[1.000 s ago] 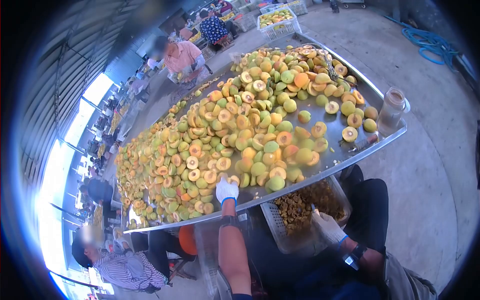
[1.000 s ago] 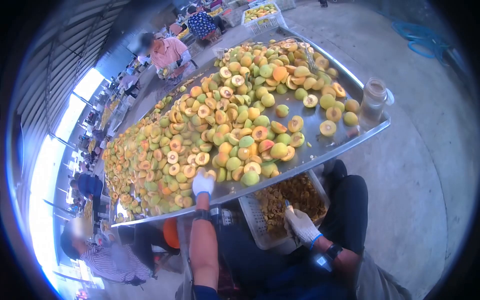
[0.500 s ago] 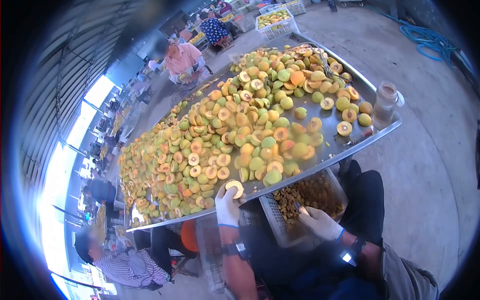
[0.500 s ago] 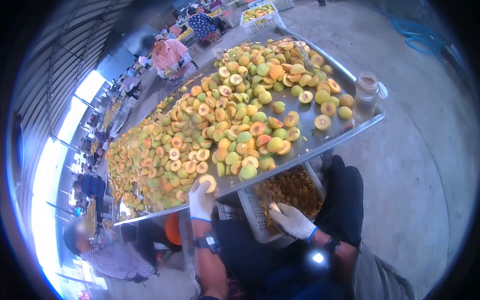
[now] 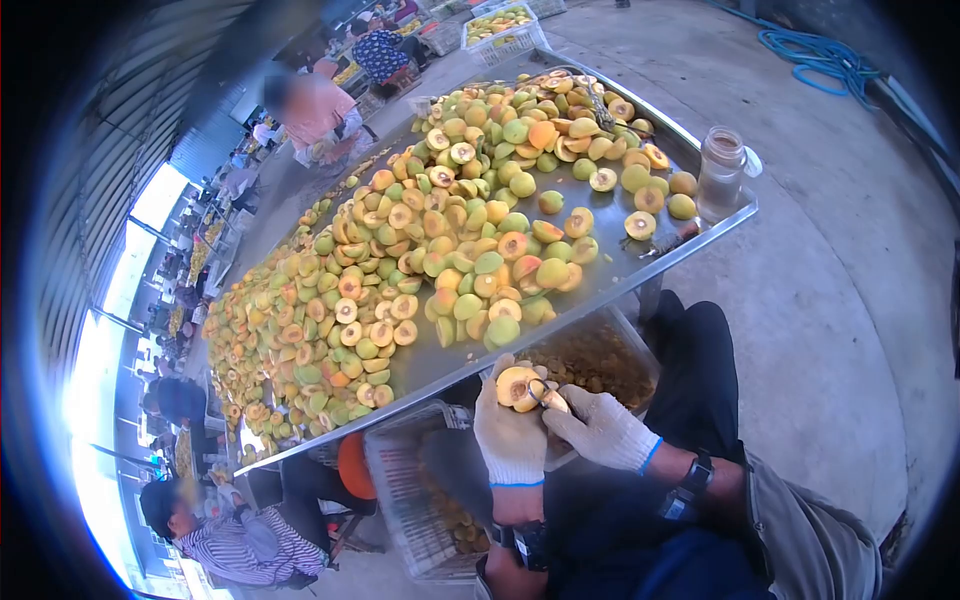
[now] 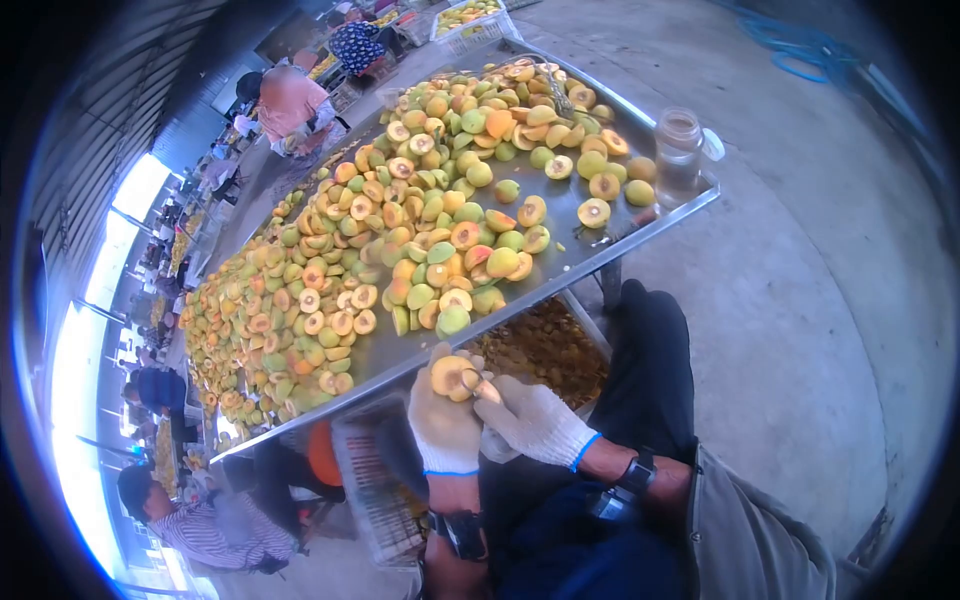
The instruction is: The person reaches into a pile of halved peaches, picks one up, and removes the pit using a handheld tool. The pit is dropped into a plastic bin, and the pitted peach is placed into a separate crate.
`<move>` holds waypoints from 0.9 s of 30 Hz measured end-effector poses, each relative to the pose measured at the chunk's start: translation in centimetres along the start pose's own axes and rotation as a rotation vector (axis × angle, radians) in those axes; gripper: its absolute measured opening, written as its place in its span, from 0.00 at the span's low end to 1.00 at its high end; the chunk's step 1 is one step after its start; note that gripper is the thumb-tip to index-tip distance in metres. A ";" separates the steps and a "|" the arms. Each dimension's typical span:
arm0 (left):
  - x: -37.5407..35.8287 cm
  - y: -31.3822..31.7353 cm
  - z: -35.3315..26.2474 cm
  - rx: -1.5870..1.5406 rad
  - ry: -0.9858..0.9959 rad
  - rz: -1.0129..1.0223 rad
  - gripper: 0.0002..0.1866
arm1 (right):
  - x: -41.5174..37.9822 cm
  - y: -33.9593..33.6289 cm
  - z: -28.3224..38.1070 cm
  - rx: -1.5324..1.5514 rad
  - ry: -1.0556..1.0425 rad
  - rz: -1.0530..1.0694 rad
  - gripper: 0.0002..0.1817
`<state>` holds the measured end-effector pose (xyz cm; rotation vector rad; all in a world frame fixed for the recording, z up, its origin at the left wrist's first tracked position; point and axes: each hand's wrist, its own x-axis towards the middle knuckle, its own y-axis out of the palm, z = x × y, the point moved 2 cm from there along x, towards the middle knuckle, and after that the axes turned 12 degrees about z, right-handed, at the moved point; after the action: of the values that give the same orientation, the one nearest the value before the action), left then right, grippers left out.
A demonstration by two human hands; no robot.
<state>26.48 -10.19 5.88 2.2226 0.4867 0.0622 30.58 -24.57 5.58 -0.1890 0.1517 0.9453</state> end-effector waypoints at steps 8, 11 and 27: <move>-0.1 2.3 1.2 -0.003 -0.036 0.028 0.29 | -0.7 -0.8 1.0 -0.099 -0.005 -0.118 0.18; -0.2 2.0 1.5 -0.051 -0.047 0.088 0.29 | -0.5 -0.7 0.4 -0.214 -0.016 -0.143 0.20; -0.4 0.6 2.6 0.208 0.000 -0.094 0.18 | -0.8 0.2 1.2 -0.199 0.065 -0.028 0.23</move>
<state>26.87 -12.64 4.69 2.3982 0.6207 -0.0397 30.00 -24.79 6.92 -0.4045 0.1144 0.9266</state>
